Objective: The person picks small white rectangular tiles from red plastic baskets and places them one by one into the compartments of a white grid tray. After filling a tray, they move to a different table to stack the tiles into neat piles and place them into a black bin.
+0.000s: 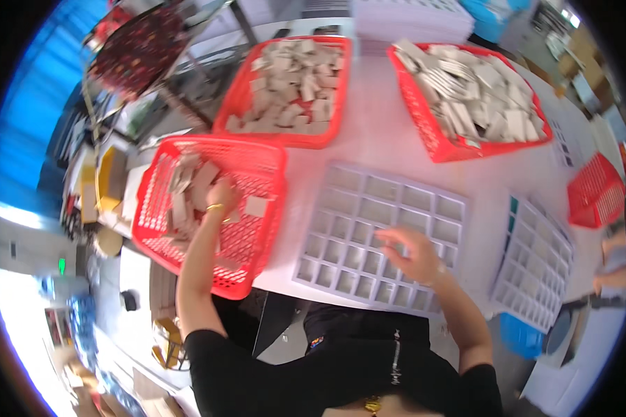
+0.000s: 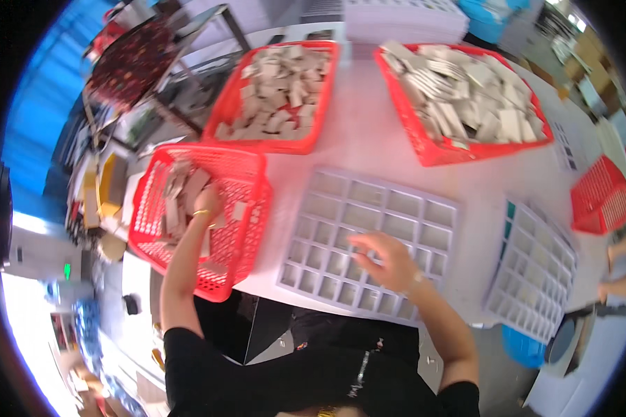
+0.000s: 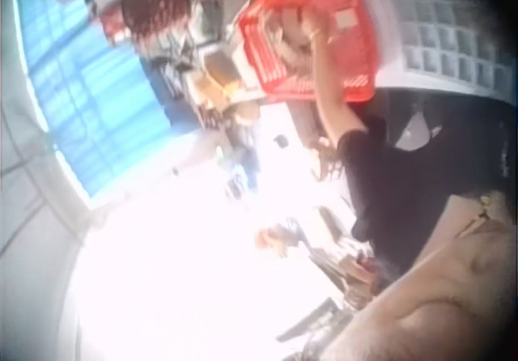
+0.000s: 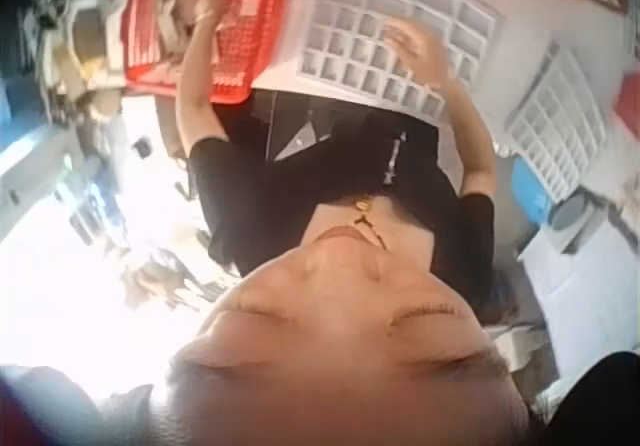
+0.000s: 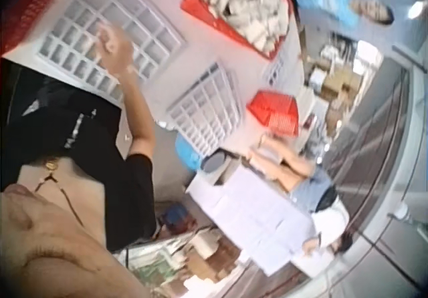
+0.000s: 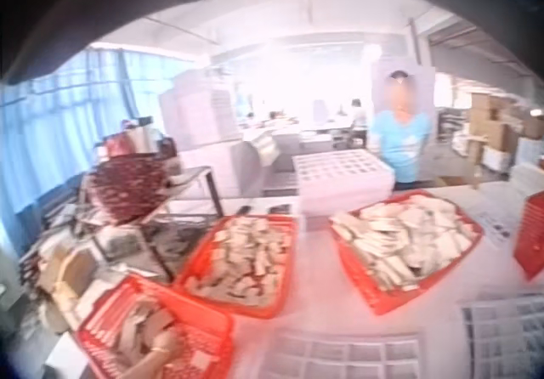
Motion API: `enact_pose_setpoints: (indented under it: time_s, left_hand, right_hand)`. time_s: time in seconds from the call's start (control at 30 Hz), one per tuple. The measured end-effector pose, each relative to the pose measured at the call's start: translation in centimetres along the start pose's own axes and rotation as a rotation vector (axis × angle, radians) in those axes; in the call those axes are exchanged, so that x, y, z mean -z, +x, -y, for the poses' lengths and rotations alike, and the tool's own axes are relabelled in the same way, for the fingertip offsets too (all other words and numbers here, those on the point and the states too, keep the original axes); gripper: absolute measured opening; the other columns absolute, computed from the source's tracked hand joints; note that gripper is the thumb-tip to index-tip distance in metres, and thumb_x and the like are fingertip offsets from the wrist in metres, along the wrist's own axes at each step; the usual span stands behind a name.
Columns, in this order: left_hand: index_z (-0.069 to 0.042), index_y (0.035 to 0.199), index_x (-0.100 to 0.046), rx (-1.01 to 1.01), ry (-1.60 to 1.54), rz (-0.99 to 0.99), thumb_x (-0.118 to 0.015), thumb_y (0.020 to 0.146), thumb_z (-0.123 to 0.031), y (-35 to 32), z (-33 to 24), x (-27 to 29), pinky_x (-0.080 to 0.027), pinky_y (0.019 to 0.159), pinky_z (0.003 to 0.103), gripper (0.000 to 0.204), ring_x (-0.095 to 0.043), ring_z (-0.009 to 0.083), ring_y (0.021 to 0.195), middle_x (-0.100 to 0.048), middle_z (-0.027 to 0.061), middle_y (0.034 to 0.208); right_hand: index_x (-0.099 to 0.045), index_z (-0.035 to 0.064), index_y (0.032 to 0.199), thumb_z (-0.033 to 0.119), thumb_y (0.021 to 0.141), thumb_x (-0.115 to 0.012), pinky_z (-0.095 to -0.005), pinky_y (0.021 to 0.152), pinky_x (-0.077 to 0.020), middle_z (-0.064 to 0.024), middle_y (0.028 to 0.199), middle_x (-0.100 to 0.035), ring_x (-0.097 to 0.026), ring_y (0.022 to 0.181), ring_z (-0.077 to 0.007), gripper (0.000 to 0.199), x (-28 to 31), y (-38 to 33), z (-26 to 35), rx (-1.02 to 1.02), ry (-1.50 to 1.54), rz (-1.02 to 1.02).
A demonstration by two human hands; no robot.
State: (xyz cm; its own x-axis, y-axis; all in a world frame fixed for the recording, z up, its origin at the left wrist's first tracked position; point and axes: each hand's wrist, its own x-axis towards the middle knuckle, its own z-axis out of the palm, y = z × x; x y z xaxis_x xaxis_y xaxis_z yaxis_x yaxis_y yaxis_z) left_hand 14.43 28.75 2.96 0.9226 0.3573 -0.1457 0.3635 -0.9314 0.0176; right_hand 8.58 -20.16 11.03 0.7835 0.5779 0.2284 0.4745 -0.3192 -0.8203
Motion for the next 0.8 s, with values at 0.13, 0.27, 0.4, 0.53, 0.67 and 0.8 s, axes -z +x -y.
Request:
enact_pose_setpoints:
  time_s: [0.13,0.27,0.4,0.53,0.67,0.8]
  left_hand:
    - [-0.013,0.121,-0.05,-0.313,-0.121,0.157,-0.072,0.069,-0.039,-1.0,-1.0,-1.3,-0.048,0.085,0.043,0.063,-0.058,0.0308,0.105,-0.058,0.018,0.114]
    - [-0.014,0.122,-0.05,-0.449,-0.006,0.166,-0.074,0.066,-0.036,-3.0,-3.0,-1.2,-0.048,0.088,0.042,0.065,-0.058,0.0296,0.104,-0.057,0.0181,0.116]
    - [-0.017,0.117,-0.055,-0.514,0.119,0.134,-0.072,0.069,-0.035,-3.1,-1.4,-1.7,-0.05,0.082,0.04,0.055,-0.061,0.0276,0.096,-0.061,0.016,0.108]
    - [-0.018,0.107,-0.061,-0.383,0.028,-0.103,-0.064,0.079,-0.028,-3.4,0.4,-0.1,-0.051,0.068,0.04,0.03,-0.064,0.0267,0.08,-0.065,0.0114,0.088]
    - [-0.01,0.081,-0.061,-0.559,-0.338,-0.843,-0.069,0.069,-0.009,-7.2,-7.3,8.7,-0.045,0.048,0.037,0.015,-0.057,0.0263,0.06,-0.058,0.0075,0.069]
    - [-0.012,0.084,-0.063,-1.115,-0.262,-0.738,-0.07,0.064,-0.011,-12.9,-16.4,10.7,-0.046,0.048,0.034,0.021,-0.057,0.0213,0.061,-0.056,0.004,0.077]
  right_hand:
    - [-0.061,0.0021,0.105,0.008,0.083,-0.06,-0.0291,0.073,-0.0492,-0.0095,0.091,-0.064,-0.063,0.078,-0.0181,0.023,2.5,-4.9,-1.6,-0.232,0.028,-0.121]
    - [-0.061,0.0016,0.104,0.008,0.084,-0.059,-0.0281,0.072,-0.049,-0.0087,0.091,-0.065,-0.063,0.08,-0.0162,0.021,3.7,-10.1,-4.0,-0.464,0.039,-0.193]
    - [-0.061,0.0016,0.104,0.01,0.085,-0.057,-0.0273,0.072,-0.0488,-0.0078,0.092,-0.065,-0.062,0.081,-0.0144,0.021,2.9,-10.9,-4.9,-0.484,0.088,-0.2]
    - [-0.06,0.0018,0.107,0.012,0.087,-0.058,-0.0264,0.073,-0.0484,-0.0074,0.094,-0.063,-0.061,0.083,-0.0127,0.023,1.1,-7.3,-3.3,-0.376,0.155,-0.116]
    - [-0.044,0.0055,0.127,0.014,0.09,-0.055,-0.026,0.069,-0.0494,-0.008,0.1,-0.06,-0.06,0.081,-0.0124,0.039,-1.8,-4.4,-1.8,-0.369,0.539,-0.019]
    - [-0.036,0.0067,0.133,0.02,0.094,-0.05,-0.0244,0.059,-0.0477,-0.0076,0.095,-0.06,-0.06,0.078,-0.0122,0.044,-2.4,-0.8,0.3,-0.548,1.162,-0.042]
